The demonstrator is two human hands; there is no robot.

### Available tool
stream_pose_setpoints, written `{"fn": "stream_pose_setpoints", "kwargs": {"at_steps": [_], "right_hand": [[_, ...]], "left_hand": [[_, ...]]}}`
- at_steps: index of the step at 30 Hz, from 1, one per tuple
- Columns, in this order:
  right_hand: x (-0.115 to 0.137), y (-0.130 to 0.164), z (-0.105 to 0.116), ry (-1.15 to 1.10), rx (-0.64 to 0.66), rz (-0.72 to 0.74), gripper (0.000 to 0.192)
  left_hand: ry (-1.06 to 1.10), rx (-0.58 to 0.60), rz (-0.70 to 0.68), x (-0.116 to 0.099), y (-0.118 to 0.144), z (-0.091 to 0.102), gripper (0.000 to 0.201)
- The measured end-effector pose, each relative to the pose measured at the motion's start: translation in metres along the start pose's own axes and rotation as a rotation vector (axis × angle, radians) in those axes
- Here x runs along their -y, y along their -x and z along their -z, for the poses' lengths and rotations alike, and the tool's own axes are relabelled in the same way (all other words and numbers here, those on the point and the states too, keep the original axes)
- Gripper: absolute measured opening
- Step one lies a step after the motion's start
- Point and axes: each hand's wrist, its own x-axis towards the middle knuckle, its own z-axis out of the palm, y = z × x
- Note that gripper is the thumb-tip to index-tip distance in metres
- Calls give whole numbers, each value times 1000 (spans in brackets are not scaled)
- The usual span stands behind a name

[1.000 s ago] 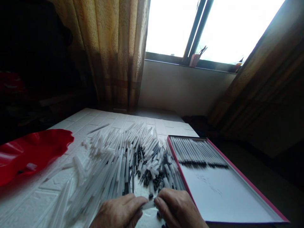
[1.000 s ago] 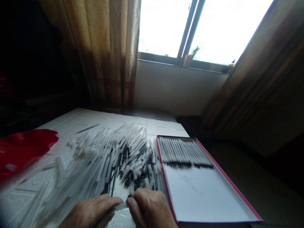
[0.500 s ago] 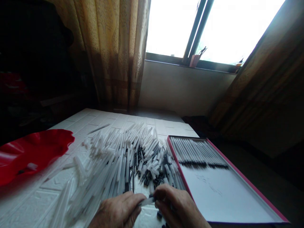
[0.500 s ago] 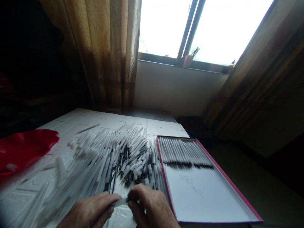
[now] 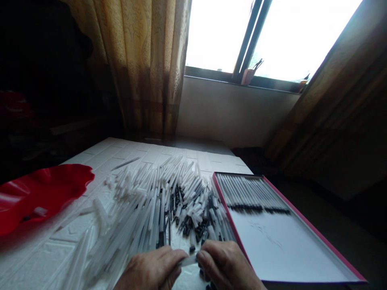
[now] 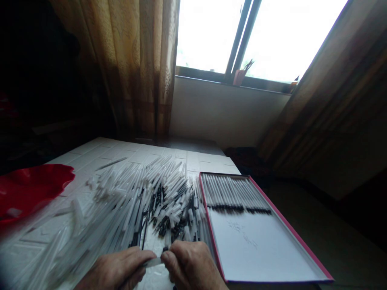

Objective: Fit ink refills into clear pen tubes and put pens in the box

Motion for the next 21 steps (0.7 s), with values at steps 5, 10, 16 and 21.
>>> {"fn": "stream_pose_setpoints", "kwargs": {"at_steps": [5, 10, 16, 21], "right_hand": [[8, -5, 13, -163, 53, -9, 18], [9, -4, 11, -72, 4, 44, 8], [12, -5, 14, 31, 33, 48, 10], [13, -7, 16, 53, 56, 52, 24]], "left_hand": [[49, -104, 3, 5, 1, -3, 25], [58, -106, 4, 1, -1, 0, 24], [65, -146, -35, 11, 1, -12, 24], [35, -149, -45, 17, 5, -24, 24]]}}
